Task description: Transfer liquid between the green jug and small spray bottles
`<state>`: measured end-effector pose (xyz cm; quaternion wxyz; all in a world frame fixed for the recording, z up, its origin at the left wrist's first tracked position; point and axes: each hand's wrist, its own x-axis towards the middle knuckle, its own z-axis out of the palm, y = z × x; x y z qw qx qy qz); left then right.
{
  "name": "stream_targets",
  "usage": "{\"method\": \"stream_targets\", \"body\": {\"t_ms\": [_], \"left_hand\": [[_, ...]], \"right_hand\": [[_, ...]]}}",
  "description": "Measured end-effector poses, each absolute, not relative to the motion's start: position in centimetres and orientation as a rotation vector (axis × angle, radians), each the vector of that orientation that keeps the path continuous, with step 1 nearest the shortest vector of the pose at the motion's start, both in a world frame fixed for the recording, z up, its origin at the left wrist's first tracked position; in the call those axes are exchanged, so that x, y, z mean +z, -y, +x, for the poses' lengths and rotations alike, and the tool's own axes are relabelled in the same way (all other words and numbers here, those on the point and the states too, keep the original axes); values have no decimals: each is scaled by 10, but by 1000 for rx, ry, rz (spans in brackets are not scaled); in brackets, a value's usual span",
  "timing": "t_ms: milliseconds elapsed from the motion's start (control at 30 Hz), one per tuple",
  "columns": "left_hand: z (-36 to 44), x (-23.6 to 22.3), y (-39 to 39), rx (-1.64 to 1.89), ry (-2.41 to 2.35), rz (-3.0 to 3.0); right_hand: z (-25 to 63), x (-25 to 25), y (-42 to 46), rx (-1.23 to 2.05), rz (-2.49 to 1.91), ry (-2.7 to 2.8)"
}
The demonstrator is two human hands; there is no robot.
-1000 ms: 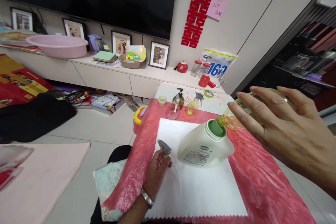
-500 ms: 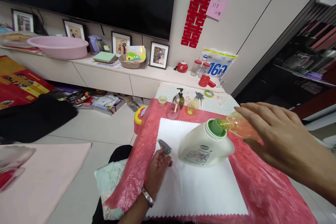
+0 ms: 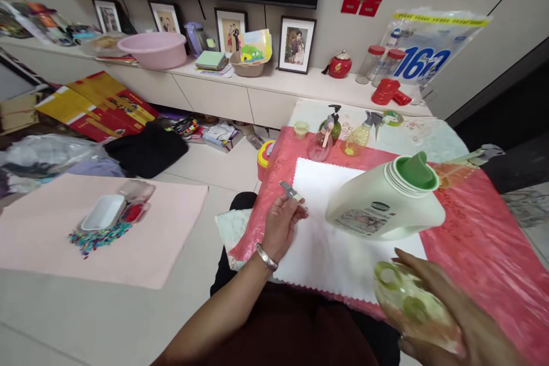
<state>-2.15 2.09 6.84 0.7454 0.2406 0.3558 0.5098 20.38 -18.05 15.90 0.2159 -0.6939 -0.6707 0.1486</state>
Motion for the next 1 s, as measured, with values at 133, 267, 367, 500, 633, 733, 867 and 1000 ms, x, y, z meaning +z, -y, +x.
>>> {"method": "stream_targets", "body": {"t_ms": [133, 267, 367, 500, 633, 733, 867, 1000], "left_hand": [[-37, 90, -26, 1223, -729, 521], [-43, 105, -24, 1301, -713, 557], [-44, 110, -21, 1346, -715, 573], [-47, 114, -21, 1384, -722, 575], [-51, 118, -25, 1426, -724, 567], [-50, 118, -24, 1417, -724, 578], [-44, 114, -15, 1357, -707, 614], [-35, 108, -1, 1219, -686, 657]], "right_hand": [[172, 128, 174, 847, -1957, 1595], [154, 118, 160, 902, -1973, 1491], [149, 115, 151, 867, -1978, 1523], [147, 112, 145, 886, -1989, 1541], [145, 110, 144, 919, -1986, 1545], [143, 109, 142, 933, -1991, 1526], [139, 111, 139, 948, -1956, 1518], [136, 114, 133, 934, -1928, 1508]]}}
